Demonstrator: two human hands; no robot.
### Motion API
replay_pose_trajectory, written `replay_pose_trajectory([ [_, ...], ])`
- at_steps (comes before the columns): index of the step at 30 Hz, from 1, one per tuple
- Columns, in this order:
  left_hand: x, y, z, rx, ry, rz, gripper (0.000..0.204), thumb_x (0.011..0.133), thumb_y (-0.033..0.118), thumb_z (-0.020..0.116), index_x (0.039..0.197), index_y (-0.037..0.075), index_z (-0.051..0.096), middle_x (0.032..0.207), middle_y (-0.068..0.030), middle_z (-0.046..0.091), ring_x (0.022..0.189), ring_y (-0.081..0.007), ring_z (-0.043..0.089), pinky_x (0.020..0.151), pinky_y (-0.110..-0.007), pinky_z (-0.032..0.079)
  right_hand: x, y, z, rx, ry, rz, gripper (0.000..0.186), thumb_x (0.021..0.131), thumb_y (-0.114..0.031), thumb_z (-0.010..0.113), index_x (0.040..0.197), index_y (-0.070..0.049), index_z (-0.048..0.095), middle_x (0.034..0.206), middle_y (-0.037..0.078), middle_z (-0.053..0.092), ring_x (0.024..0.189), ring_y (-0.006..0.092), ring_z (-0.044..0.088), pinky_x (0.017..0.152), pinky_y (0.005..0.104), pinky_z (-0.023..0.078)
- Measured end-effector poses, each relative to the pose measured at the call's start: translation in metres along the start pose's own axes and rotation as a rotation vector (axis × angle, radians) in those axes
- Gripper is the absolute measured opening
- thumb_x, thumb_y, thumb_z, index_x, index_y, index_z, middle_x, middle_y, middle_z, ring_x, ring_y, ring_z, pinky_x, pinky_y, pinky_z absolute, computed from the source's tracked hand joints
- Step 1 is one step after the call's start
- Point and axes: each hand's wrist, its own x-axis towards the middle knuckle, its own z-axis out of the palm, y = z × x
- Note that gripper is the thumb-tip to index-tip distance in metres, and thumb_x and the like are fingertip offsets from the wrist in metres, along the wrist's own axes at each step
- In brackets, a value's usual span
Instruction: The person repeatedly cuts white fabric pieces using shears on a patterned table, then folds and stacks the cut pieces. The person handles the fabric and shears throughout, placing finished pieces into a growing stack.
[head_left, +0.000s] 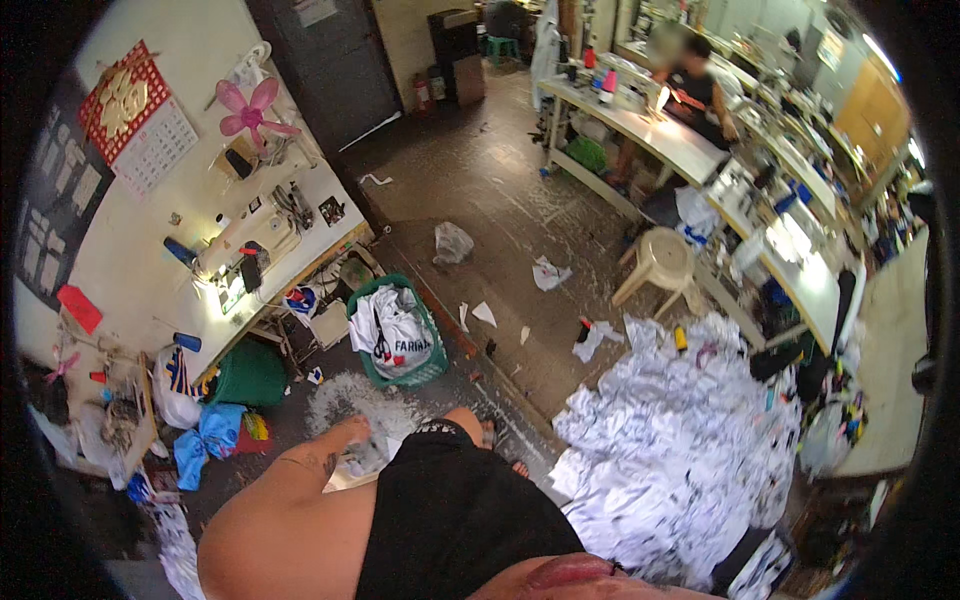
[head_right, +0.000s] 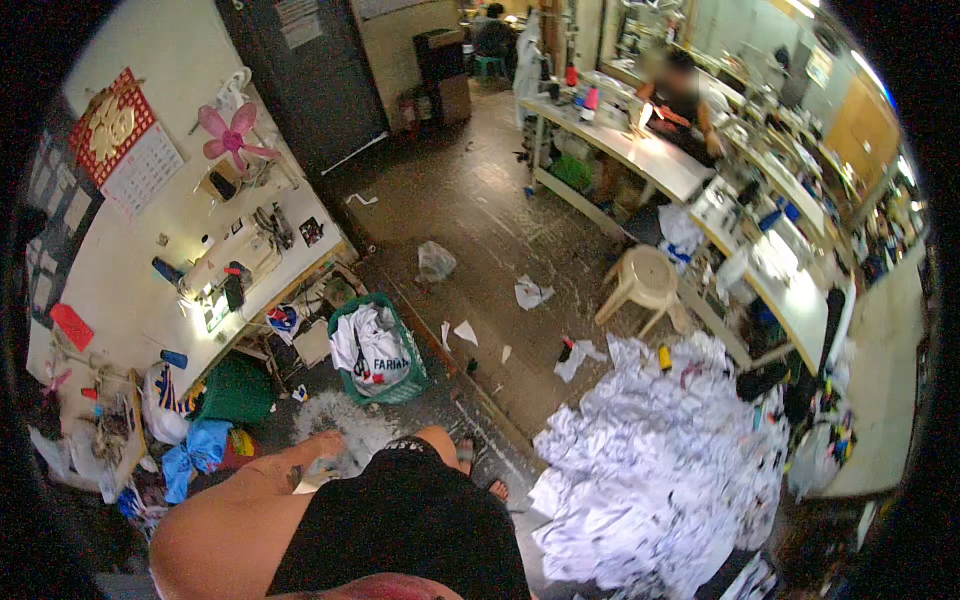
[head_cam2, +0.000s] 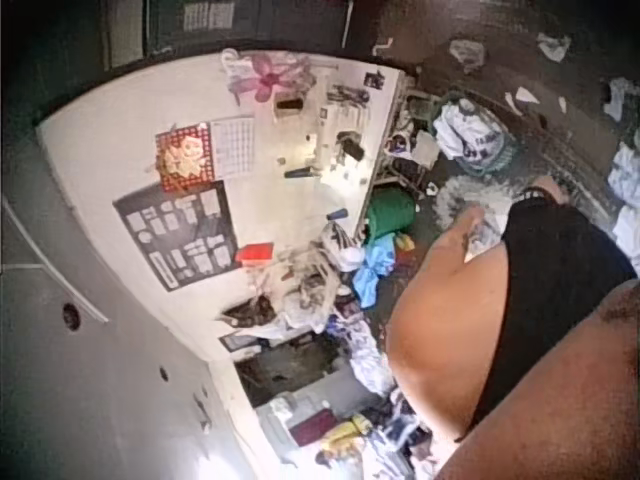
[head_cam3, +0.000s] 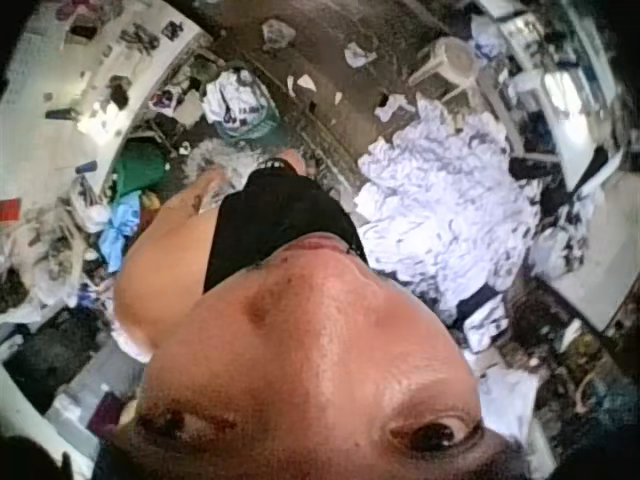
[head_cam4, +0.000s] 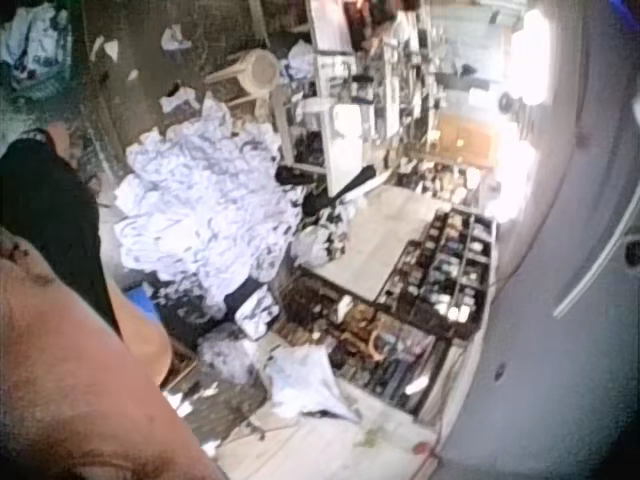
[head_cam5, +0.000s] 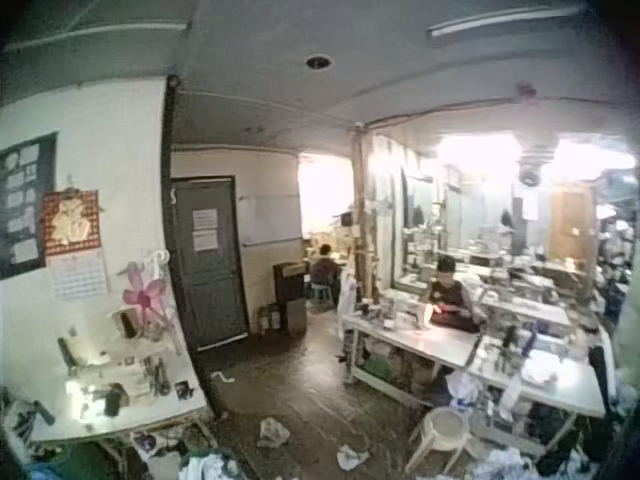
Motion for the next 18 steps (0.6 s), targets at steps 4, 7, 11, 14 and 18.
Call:
replay_pose_trajectory([
  [4,0.071,0.031,-0.068,0.678,0.260,0.566,0.034,0.097,0.025,0.058,0.119,0.005,0.074,0.115,-0.0165,0.074,0.107,-0.0346,0.071,0.095,-0.047,0.056,0.095,-0.123,-0.018,-0.058,-0.009,-0.063,0.038,0.097,-0.036,0.073,0.111,-0.001,0.068,0.100,0.018,0.074,0.095,0.0347,0.070,0.083,0.0487,0.055],
  [7,0.141,0.081,-0.179,-0.271,0.263,0.120,0.040,0.102,0.029,0.052,0.128,0.006,0.070,0.121,-0.0187,0.074,0.116,-0.0366,0.070,0.102,-0.044,0.055,0.143,-0.192,-0.015,-0.128,-0.007,-0.064,0.037,0.097,-0.036,0.074,0.110,-0.001,0.069,0.098,0.017,0.074,0.093,0.0344,0.071,0.082,0.0487,0.055],
  [11,0.190,0.155,-0.368,-0.675,0.440,0.337,0.040,0.102,0.030,0.056,0.133,0.008,0.069,0.131,-0.0198,0.071,0.122,-0.0342,0.069,0.106,-0.045,0.053,0.215,-0.322,-0.049,-0.364,0.073,-0.223,0.037,0.096,-0.036,0.074,0.108,-0.001,0.069,0.096,0.017,0.075,0.092,0.0340,0.071,0.081,0.0486,0.055],
  [14,0.175,0.184,-0.530,-0.724,0.613,0.609,0.042,0.102,0.024,0.067,0.139,0.002,0.063,0.111,-0.0103,0.077,0.100,-0.0188,0.072,0.087,-0.035,0.060,0.271,-0.539,-0.083,-0.467,0.356,-0.682,0.036,0.096,-0.036,0.074,0.107,-0.002,0.070,0.095,0.016,0.075,0.090,0.0337,0.072,0.080,0.0485,0.055],
  [18,0.106,0.175,-0.742,-0.903,0.890,0.828,0.035,0.103,0.013,0.065,0.134,-0.003,0.064,0.105,-0.0106,0.077,0.086,-0.0171,0.074,0.082,-0.036,0.062,0.221,-0.887,-0.078,-0.093,0.085,-1.413,0.019,0.103,-0.012,0.073,0.115,0.000,0.065,0.103,0.006,0.068,0.095,0.0162,0.062,0.089,0.0333,0.052],
])
